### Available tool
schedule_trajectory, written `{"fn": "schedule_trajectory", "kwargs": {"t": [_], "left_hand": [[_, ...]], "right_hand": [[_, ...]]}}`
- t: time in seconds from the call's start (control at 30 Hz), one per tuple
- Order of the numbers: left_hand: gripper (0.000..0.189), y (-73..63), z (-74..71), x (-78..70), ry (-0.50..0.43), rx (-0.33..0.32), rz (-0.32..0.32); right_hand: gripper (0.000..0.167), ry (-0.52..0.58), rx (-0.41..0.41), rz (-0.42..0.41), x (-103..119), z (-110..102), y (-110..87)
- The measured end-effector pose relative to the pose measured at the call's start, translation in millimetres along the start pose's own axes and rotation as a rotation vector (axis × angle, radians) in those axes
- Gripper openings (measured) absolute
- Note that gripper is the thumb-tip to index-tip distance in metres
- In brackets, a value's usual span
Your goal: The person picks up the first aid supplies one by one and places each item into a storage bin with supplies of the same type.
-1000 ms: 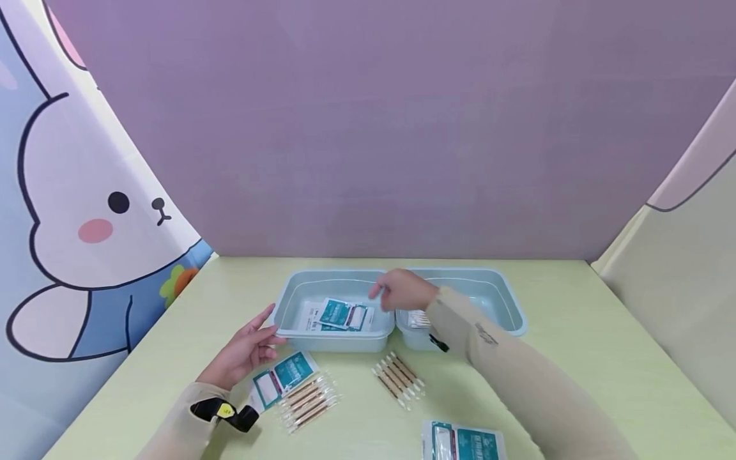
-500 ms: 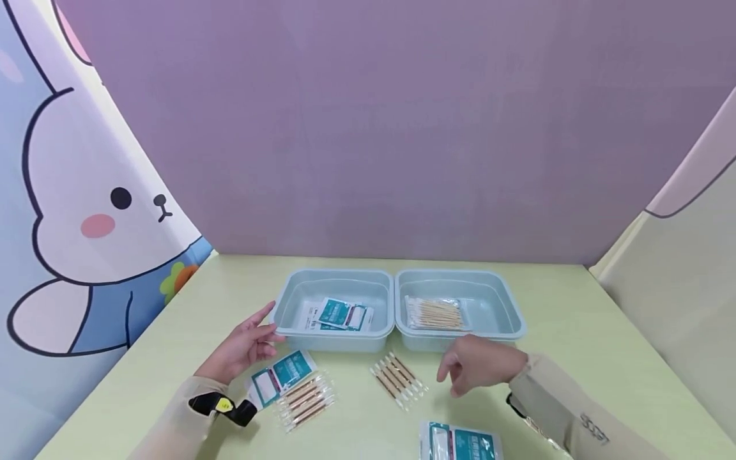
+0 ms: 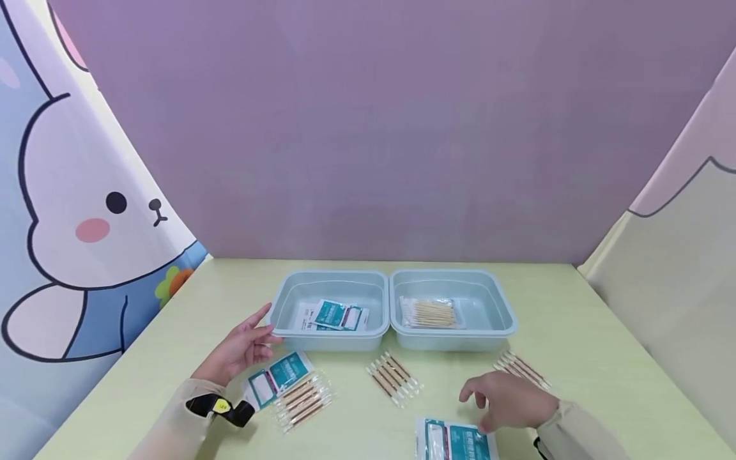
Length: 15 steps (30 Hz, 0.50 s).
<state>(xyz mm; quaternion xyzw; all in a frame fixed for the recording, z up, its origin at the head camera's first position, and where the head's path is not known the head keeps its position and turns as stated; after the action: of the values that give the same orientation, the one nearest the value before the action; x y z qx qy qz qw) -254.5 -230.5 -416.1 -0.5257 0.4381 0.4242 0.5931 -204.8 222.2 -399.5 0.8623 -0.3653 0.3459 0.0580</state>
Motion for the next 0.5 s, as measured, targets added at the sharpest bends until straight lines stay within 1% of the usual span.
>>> {"fn": "schedule_trajectory", "kwargs": {"t": [0.07, 0.17, 0.3, 0.37, 0.5], "left_hand": [[0.062, 0.6, 0.1, 1.9, 0.003, -0.010, -0.005], [0.062, 1.2, 0.2, 4.2, 0.009, -0.025, -0.013], [0.063, 0.5, 0.2, 5.6, 0.015, -0.031, -0.021], [0.062, 0.1, 0.1, 5.5, 0.018, -0.039, -0.023], [0.061, 0.5, -0.1, 4.4, 0.019, -0.045, -0.022]], "right_hand": [[0.038, 0.022, -0.002, 0.032, -4.5, 6.5, -1.6], [0.045, 0.022, -0.022, 0.084, -7.3, 14.7, -2.0], [0.053, -0.006, -0.041, 0.108, -6.2, 23.1, -0.8], [0.052, -0.012, -0.031, 0.126, -5.4, 25.3, 0.6], [0.043, -0.022, 0.003, 0.156, -5.7, 26.8, 6.0]]}}
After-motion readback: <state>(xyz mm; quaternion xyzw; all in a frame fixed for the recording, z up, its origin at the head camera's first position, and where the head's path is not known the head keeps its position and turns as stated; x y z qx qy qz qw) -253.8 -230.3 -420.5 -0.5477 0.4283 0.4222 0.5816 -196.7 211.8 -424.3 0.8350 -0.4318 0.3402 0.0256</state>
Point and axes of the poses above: each hand's wrist, its own y-axis towards the middle knuckle, its own z-axis out of the palm, x = y × z, the point moved 3 cm from there along y, towards the middle knuckle, and after that the axes turned 3 degrees about y, right-handed, at the moved point
